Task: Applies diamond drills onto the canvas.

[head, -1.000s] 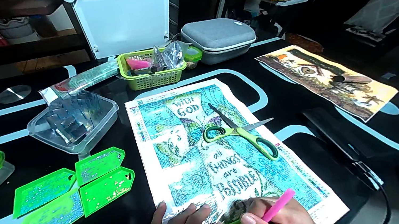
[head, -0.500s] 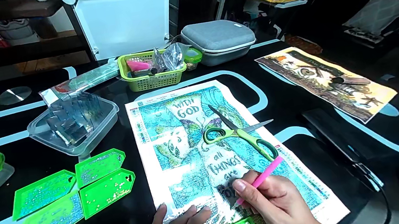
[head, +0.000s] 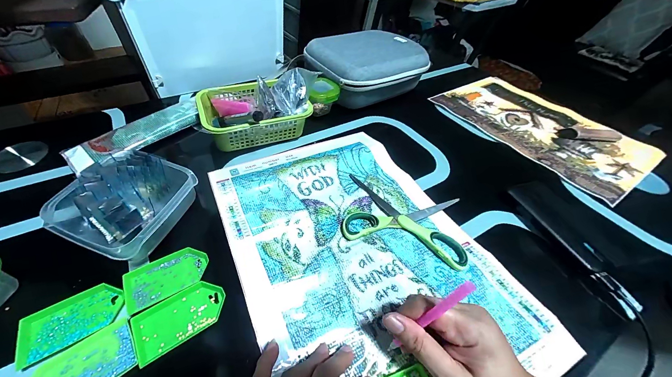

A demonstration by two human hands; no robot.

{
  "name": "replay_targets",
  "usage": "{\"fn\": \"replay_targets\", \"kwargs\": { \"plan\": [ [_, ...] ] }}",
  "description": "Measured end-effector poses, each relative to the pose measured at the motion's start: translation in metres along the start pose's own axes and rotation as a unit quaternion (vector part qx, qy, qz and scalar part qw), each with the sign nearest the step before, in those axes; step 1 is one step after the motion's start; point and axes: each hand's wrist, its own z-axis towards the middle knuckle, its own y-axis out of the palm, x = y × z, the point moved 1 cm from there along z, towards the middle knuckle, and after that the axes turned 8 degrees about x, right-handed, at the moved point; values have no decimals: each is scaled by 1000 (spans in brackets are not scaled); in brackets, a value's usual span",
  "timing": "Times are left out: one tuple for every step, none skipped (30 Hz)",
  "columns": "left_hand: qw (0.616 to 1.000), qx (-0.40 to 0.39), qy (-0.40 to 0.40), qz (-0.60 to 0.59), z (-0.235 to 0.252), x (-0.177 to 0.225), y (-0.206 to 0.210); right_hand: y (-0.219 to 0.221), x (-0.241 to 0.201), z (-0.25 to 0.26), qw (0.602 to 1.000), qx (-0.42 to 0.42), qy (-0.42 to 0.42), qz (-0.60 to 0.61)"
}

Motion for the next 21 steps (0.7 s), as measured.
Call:
{"fn": "replay_targets", "kwargs": {
  "plan": [
    [1000,1,1,2,0,0,0,0,0,0,1000,-1,-11,-6],
    [1000,2,1,2,0,0,0,0,-1,0,1000,-2,-18,-12],
    [1000,4,1,1,0,0,0,0,-1,0,1000,-4,-20,-12],
    [1000,6,0,-1,0,0,0,-1,-1,0,1000,-6,-16,-9],
    [1000,8,0,-1,0,0,1,-3,-1,0,1000,-10,-11,-4],
    [1000,9,-1,-1,0,0,1,-4,-2,1,1000,-17,-2,4],
    [1000,8,0,0,-1,0,1,-6,-2,1,999,-24,13,17],
    [1000,7,0,0,-1,0,0,-9,-2,1,998,-25,34,40],
    [1000,6,0,1,-1,0,0,-10,-2,0,996,-17,56,66],
    [1000,4,0,1,0,0,0,-11,-3,-2,993,-3,73,93],
    [1000,4,0,-1,0,0,0,-13,-5,-4,990,11,86,113],
    [1000,4,0,-2,-1,0,0,-14,-9,-7,987,17,95,125],
    [1000,4,0,-1,-1,0,0,-15,-14,-9,986,12,101,130],
    [1000,5,1,-1,-1,0,0,-16,-18,-12,986,0,101,129],
    [1000,4,2,0,-1,0,0,-16,-21,-14,988,-15,96,124],
    [1000,4,2,2,0,0,0,-17,-23,-15,989,-25,88,117],
    [1000,3,2,2,0,0,-1,-16,-24,-17,990,-32,80,109],
    [1000,3,2,1,0,0,-1,-16,-23,-18,991,-34,74,102],
    [1000,3,2,0,0,-1,-1,-15,-23,-19,992,-35,69,97],
    [1000,5,3,-2,0,-1,0,-15,-23,-19,993,-34,65,95],
    [1000,6,3,-3,0,-1,0,-15,-22,-19,993,-33,62,94]
  ]
}}
